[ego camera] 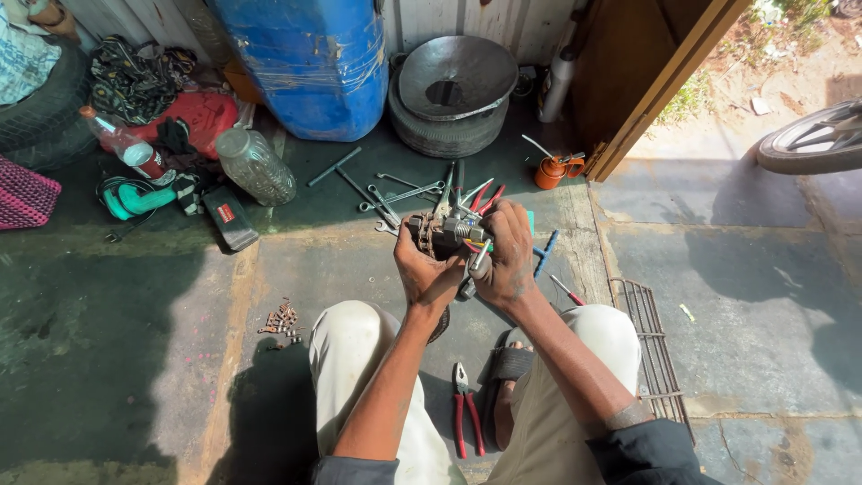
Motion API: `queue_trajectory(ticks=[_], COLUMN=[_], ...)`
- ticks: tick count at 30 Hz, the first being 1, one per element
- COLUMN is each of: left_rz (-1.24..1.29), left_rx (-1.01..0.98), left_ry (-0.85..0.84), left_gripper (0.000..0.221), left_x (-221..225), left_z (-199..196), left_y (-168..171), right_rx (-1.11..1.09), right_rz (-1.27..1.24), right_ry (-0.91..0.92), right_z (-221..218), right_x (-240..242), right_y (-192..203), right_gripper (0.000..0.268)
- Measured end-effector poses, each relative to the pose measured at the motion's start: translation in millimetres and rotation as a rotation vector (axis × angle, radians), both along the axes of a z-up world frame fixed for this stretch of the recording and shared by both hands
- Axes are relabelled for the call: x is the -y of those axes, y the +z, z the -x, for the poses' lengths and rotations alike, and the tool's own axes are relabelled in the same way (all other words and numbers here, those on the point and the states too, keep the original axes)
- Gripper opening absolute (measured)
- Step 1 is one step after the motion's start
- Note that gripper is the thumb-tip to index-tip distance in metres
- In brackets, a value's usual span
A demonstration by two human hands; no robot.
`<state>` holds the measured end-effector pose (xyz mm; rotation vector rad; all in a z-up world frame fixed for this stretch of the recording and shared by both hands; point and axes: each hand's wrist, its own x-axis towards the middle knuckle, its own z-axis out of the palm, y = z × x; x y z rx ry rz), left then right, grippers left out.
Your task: The person sits on the floor of a motorcycle repair shop and uses a chain breaker tool to press the pin on a motorcycle chain, holding the chain in the tool and turning the tool's handle by hand while working on the chain links.
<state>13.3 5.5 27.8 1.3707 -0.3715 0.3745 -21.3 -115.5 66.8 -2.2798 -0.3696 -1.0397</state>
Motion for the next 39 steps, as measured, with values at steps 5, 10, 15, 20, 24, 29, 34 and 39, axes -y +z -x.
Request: queue_trajectory(ticks=[5,10,15,20,24,29,34,39], left_rz=[-0.006,0.088,-0.033,0.255,0.502,0.51,0.423,0.251], left_rx=[-0.105,-0.249,-0.075,-0.34,-0.846,-0.803,-0.603,-0.222], left_ry=[-0.03,-0.062,-0.029,-0.477,-0.951,-0.826,-0.503,-0.199], left_gripper=[0.049,0.049,0.051,0.036,0.025,0.024,0.026,0.052], left_x=[6.8,14.6,22.2,15.8,13.8,11.8,11.6,9.2], left_z=[1.2,10.4,19.7,26.5,29.7,43.7,28.2,16.5], left_y=[1.2,0.2,-1.6,-15.2,-32.3,-8.4,-19.7,-26.1], right_rx=[-0.003,-0.075,-0.007,-0.076,-0.005,-0.111,-0.148,-0.085], right_rz=[-0.075,-0.332,-0.297,-0.327,-0.178,-0.21,-0.176,-0.078], right_ry=[-0.047,-0.236,-0.203,-0.117,0.016,0.163,0.252,0.244], right_z=[-2.2,8.2,20.7,17.6,1.0,-3.0,-11.7,-14.3], right_x=[-6.2,-7.4,12.9,28.7,47.7,46.7,46.3,34.6], right_y=[-22.3,-61.7,-53.0,-32.0,-35.8,-34.2,-36.9,-21.6], right_gripper=[0.059,0.061,0.073,0.082,0.081,0.082,0.078,0.065])
